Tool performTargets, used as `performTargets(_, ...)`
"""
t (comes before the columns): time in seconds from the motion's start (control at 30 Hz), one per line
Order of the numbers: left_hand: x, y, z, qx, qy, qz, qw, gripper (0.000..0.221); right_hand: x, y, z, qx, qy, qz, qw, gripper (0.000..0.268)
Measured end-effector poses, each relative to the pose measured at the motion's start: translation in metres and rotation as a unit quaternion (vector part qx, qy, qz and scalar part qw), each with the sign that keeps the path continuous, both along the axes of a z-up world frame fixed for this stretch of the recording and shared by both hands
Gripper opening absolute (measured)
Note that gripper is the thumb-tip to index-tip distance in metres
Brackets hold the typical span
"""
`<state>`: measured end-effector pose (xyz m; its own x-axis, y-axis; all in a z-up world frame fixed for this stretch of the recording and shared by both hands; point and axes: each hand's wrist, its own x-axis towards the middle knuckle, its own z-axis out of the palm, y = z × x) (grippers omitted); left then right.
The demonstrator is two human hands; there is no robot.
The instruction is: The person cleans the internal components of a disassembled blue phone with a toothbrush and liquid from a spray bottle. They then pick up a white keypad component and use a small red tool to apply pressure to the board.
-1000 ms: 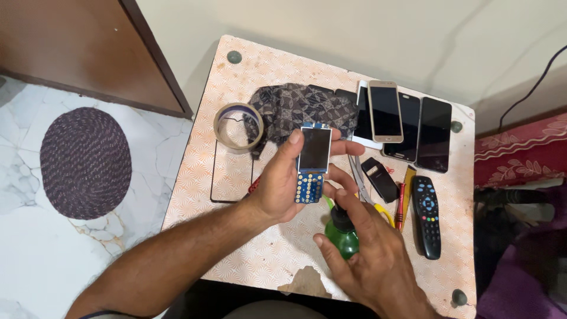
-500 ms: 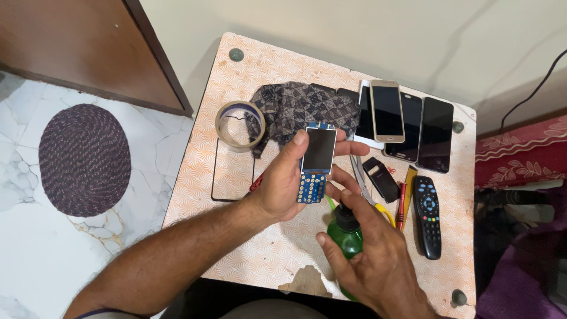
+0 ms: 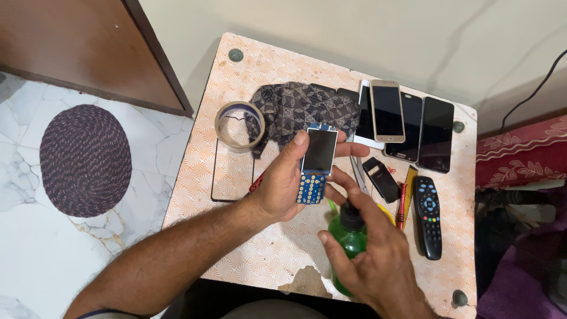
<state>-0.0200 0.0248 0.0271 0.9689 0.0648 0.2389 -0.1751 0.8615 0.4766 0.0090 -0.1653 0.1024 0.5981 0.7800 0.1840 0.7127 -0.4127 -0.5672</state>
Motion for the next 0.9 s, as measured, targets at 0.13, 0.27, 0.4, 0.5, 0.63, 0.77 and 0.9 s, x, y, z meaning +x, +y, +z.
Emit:
performTargets(0.13,-0.001,0.001,0.004,0.008,0.012,0.002,1.0,0.07,0.013,-0.031,0.004,0.138,0.001,-0.052,0.989,0.079)
performTargets(0.27,0.007,0.001,-0.003,0.05,0.05,0.025,0.997,0.073,0.075,-0.087,0.007,0.217,-0.159,-0.138,0.953,0.08)
performTargets(0.4,0.011,-0.003,-0.002,0.08,0.081,0.042,0.993,0.069,0.138,-0.147,-0.012,0.197,-0.244,-0.252,0.915,0.071)
performTargets(0.5,0.011,-0.008,0.0,0.089,0.083,0.048,0.991,0.069,0.168,-0.167,-0.035,0.189,-0.257,-0.299,0.899,0.064)
performTargets(0.63,0.013,-0.013,-0.002,0.094,0.073,0.04,0.992,0.071,0.175,-0.171,-0.057,0.192,-0.249,-0.295,0.902,0.063)
performTargets(0.77,0.011,-0.014,-0.005,0.075,0.076,0.022,0.994,0.07,0.157,-0.156,-0.047,0.195,-0.229,-0.299,0.906,0.07)
performTargets(0.9,0.011,-0.012,-0.004,0.081,0.077,0.028,0.993,0.071,0.116,-0.14,-0.026,0.198,-0.352,-0.304,0.863,0.07)
